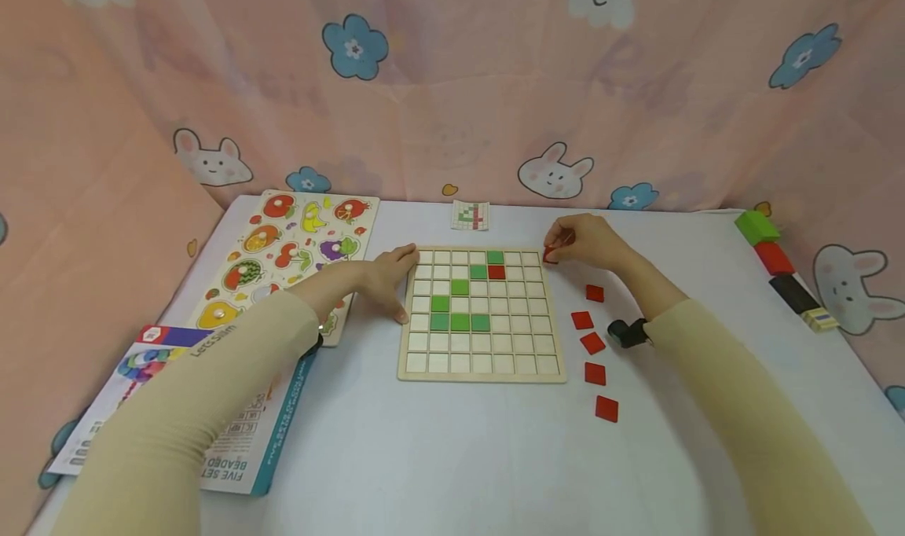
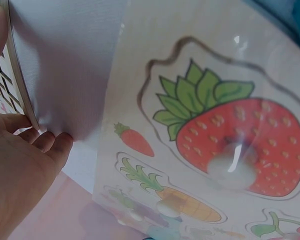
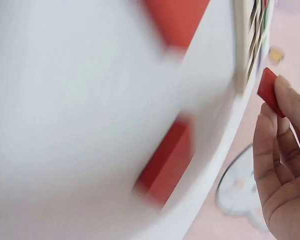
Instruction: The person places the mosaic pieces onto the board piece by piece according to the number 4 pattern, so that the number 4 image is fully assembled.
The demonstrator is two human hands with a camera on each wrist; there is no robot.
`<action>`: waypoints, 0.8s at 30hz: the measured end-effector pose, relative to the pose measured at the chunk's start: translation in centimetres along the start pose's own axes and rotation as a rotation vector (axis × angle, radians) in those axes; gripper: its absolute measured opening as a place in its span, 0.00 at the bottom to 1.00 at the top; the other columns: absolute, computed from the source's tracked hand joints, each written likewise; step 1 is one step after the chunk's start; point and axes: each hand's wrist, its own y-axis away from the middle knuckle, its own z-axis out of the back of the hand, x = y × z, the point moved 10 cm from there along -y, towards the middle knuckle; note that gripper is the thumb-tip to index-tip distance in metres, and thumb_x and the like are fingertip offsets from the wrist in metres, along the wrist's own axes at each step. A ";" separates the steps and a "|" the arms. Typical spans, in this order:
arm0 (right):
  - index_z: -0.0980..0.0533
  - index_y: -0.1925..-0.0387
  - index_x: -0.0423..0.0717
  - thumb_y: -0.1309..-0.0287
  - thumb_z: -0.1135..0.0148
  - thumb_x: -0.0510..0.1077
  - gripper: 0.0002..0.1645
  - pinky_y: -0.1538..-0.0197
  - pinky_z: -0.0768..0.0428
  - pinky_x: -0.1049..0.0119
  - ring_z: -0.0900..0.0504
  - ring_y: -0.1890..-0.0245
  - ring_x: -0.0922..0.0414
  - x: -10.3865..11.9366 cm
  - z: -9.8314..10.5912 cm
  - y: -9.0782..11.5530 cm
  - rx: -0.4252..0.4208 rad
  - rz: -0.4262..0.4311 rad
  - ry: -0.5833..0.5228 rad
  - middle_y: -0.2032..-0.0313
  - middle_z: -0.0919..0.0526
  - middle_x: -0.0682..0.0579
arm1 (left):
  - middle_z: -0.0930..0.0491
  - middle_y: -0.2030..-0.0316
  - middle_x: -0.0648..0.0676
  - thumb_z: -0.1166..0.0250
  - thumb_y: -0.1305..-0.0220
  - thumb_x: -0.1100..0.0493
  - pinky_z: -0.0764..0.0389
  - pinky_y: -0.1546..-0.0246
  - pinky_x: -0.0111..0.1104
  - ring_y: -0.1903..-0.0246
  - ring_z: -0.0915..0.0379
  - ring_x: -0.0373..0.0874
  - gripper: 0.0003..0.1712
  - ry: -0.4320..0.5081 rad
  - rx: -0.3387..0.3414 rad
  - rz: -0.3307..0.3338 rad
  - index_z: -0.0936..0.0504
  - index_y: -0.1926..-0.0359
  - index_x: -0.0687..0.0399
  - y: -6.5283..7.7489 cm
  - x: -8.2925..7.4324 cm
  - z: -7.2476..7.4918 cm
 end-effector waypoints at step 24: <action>0.13 0.66 0.47 0.47 0.28 0.37 0.05 0.58 0.19 0.66 0.19 0.65 0.58 8.4 -6.5 0.4 0.174 0.188 0.057 0.67 0.11 0.52 | 0.71 0.21 0.64 0.25 0.46 0.48 0.55 0.21 0.53 0.22 0.68 0.66 0.67 0.006 -0.001 -0.006 0.63 0.22 0.63 0.0 0.1 -0.1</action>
